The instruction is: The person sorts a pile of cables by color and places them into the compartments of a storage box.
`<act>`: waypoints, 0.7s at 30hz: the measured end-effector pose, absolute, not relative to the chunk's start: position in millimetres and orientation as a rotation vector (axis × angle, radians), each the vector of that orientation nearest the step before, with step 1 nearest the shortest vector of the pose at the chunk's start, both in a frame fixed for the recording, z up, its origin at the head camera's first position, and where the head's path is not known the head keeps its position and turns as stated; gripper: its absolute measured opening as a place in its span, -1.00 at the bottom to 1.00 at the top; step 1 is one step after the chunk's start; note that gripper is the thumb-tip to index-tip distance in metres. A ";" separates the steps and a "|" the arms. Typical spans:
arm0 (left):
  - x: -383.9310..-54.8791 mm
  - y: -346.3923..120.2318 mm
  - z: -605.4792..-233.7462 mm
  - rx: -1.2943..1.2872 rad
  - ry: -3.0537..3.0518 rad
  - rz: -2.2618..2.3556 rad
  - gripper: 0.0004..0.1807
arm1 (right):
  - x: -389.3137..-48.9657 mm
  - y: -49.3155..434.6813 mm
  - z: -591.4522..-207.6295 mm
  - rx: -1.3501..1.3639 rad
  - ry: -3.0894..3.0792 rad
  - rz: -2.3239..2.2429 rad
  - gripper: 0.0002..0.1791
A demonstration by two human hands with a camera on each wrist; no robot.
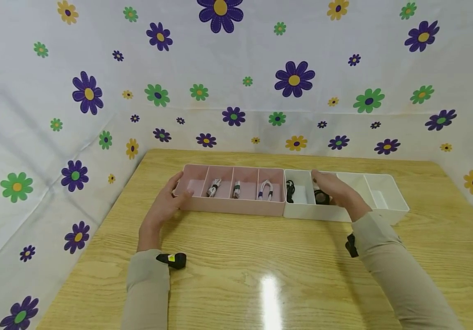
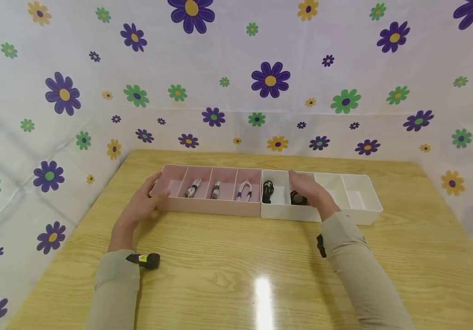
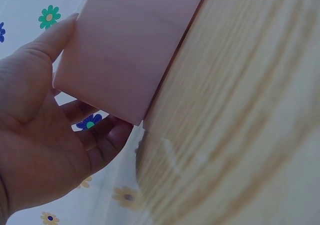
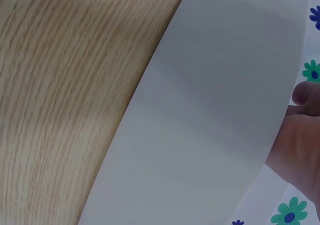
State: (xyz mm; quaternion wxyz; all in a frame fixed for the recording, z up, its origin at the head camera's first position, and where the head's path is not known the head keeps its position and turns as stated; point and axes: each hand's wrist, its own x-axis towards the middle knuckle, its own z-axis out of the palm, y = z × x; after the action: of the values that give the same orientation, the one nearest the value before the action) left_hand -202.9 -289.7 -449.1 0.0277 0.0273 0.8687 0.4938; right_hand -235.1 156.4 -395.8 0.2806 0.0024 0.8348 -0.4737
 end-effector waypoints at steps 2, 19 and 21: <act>-202.9 -290.5 -449.6 0.072 2.683 1.515 -0.16 | -234.8 157.4 -395.9 0.007 2.219 -1.297 -0.24; -202.8 -286.0 -441.0 0.057 2.731 1.357 -0.18 | -227.3 163.5 -390.4 -0.073 2.257 -1.328 -0.19; -201.2 -285.1 -440.2 0.043 2.737 1.326 -0.19 | -224.7 163.4 -388.5 -0.082 2.281 -1.334 -0.17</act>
State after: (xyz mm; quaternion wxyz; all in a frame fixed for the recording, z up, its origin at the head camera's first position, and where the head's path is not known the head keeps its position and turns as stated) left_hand -201.2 -285.1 -440.2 0.0500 0.0140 0.8987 0.4356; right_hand -224.7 163.4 -388.5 0.2466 -0.0302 0.8361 -0.4890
